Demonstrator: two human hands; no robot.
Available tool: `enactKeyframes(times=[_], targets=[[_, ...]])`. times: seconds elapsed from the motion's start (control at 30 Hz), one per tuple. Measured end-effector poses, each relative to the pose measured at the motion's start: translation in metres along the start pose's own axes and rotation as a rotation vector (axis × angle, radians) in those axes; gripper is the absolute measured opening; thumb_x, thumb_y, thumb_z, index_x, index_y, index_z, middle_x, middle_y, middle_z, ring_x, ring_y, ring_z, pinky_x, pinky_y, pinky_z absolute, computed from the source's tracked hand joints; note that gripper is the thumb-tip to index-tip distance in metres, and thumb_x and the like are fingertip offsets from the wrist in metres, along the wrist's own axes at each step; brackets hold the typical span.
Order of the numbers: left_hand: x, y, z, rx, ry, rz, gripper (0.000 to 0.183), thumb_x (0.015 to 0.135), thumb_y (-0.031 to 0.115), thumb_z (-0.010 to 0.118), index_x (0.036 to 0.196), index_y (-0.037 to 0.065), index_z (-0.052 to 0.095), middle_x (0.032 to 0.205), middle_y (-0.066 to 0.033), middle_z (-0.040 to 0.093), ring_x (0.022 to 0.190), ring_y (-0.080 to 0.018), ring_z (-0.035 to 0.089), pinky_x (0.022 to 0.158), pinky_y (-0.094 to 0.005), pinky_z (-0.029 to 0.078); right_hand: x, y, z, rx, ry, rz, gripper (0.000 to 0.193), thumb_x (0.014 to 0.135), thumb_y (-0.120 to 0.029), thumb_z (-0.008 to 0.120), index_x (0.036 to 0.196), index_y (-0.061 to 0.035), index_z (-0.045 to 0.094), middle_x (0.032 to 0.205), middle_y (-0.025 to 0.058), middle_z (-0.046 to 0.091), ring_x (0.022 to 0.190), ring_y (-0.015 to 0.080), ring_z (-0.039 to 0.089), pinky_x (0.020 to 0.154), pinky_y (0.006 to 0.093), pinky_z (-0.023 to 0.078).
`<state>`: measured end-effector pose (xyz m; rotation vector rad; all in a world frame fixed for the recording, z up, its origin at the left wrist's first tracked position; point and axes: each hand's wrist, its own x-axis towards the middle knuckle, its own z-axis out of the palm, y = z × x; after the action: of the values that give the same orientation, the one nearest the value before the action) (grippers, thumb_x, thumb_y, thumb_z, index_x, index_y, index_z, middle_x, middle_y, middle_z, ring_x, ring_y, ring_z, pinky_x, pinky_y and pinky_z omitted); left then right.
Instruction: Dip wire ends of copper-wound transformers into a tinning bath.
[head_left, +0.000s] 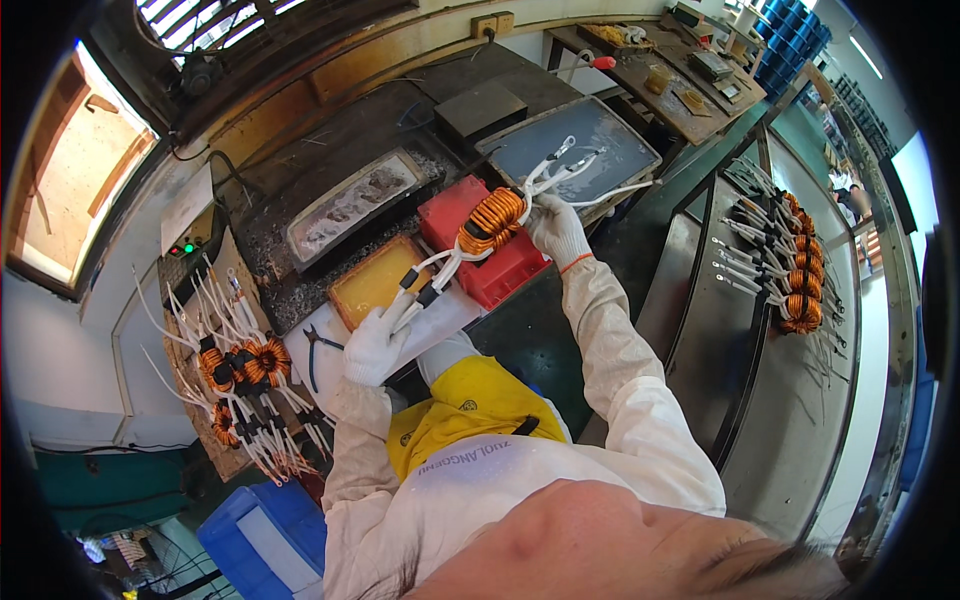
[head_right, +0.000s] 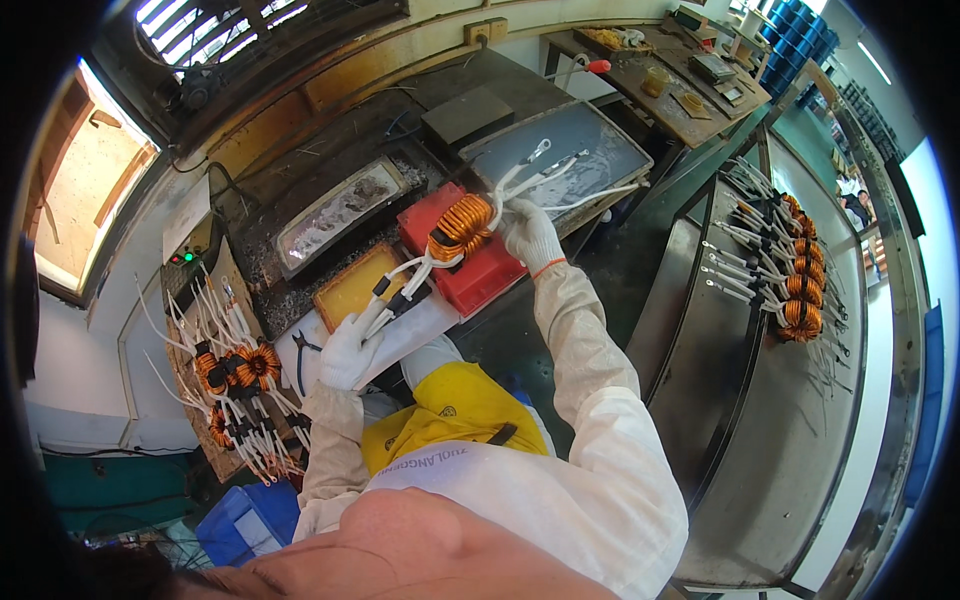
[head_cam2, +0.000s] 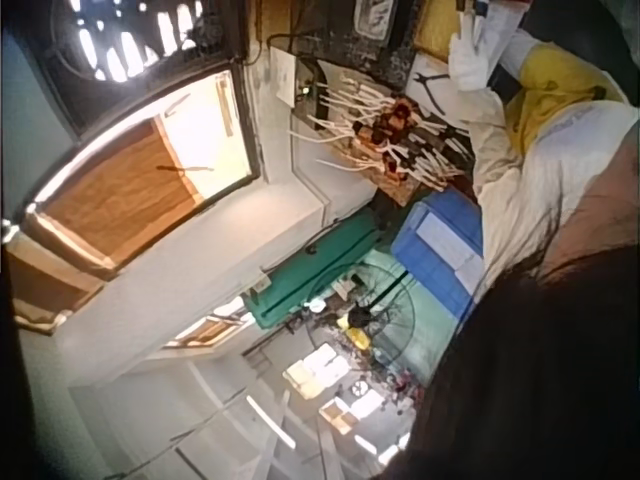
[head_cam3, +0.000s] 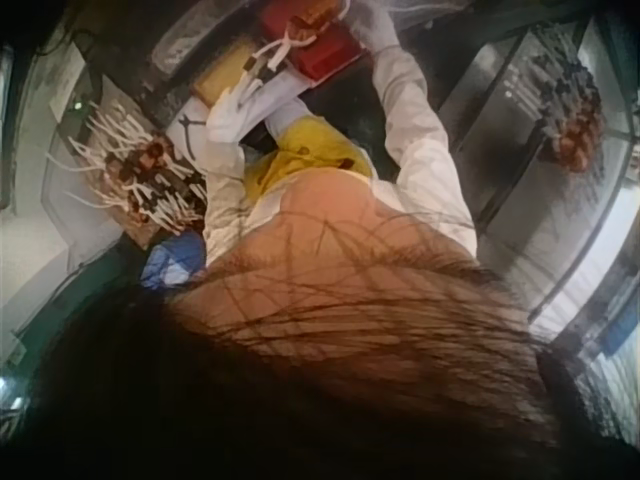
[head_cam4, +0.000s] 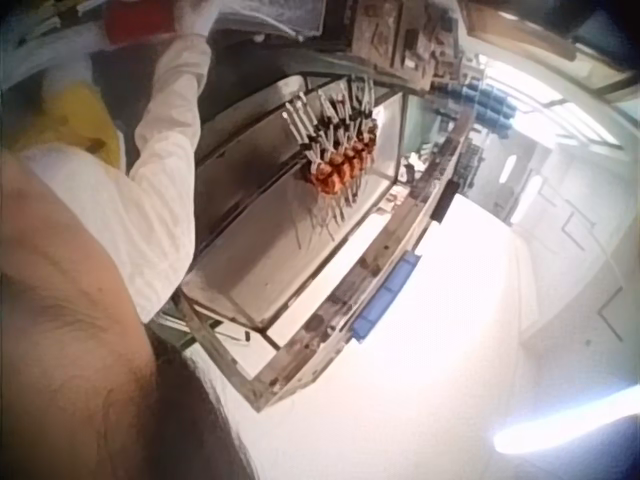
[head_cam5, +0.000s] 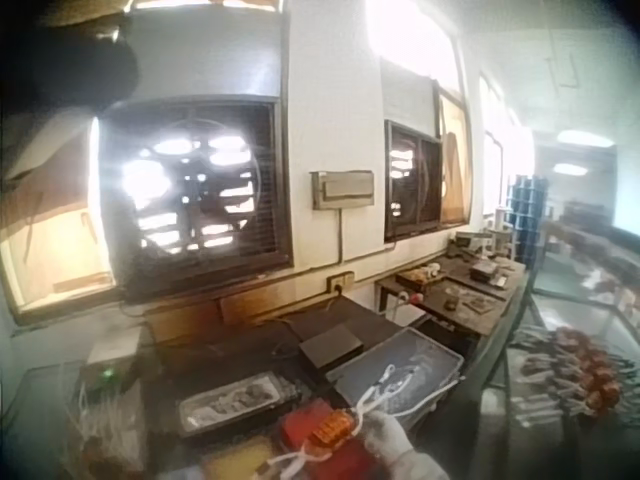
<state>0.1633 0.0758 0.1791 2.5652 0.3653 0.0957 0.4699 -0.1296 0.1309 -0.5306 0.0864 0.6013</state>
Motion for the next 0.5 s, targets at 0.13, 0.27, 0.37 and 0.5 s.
enactKeyframes(times=[0.13, 0.27, 0.37, 0.5], targets=[[-0.007, -0.009, 0.002, -0.014, 0.043, 0.028, 0.05, 0.085, 0.02, 0.063, 0.134, 0.025, 0.054, 0.09, -0.0149, 0.056, 0.087, -0.0341, 0.061, 0.076, -0.0418, 0.05, -0.031, -0.002, -0.003, -0.062, 0.143, 0.05, 0.036, 0.092, -0.006, 0.054, 0.127, 0.0023, 0.049, 0.125, 0.0145, 0.058, 0.114, 0.03, 0.058, 0.1, 0.0423, 0.046], [-0.014, -0.009, 0.003, -0.03, 0.086, 0.053, 0.05, 0.083, 0.02, 0.065, 0.132, 0.023, 0.056, 0.093, -0.0141, 0.056, 0.087, -0.0335, 0.061, 0.075, -0.0414, 0.05, -0.074, -0.004, -0.023, -0.447, 0.13, -0.139, 0.033, 0.093, -0.008, 0.056, 0.124, 0.002, 0.052, 0.114, 0.0136, 0.063, 0.106, 0.0256, 0.061, 0.096, 0.0364, 0.048], [-0.016, -0.009, 0.006, -0.02, 0.088, 0.014, 0.049, 0.082, 0.021, 0.065, 0.13, 0.023, 0.057, 0.093, -0.0137, 0.056, 0.087, -0.0337, 0.061, 0.076, -0.0413, 0.051, -0.098, -0.008, 0.002, -0.908, -0.034, -0.521, 0.028, 0.095, -0.007, 0.056, 0.121, 0.0012, 0.056, 0.106, 0.0083, 0.064, 0.096, 0.0151, 0.061, 0.088, 0.0285, 0.049], [-0.016, -0.007, 0.006, 0.038, 0.233, 0.139, 0.045, 0.081, 0.023, 0.068, 0.125, 0.02, 0.061, 0.104, -0.0129, 0.059, 0.097, -0.0337, 0.06, 0.083, -0.0419, 0.049, -0.086, -0.013, 0.059, -1.176, -0.245, -0.676, 0.02, 0.09, -0.002, 0.06, 0.109, 0.0, 0.064, 0.108, 0.011, 0.067, 0.098, 0.0183, 0.065, 0.088, 0.0294, 0.05]])
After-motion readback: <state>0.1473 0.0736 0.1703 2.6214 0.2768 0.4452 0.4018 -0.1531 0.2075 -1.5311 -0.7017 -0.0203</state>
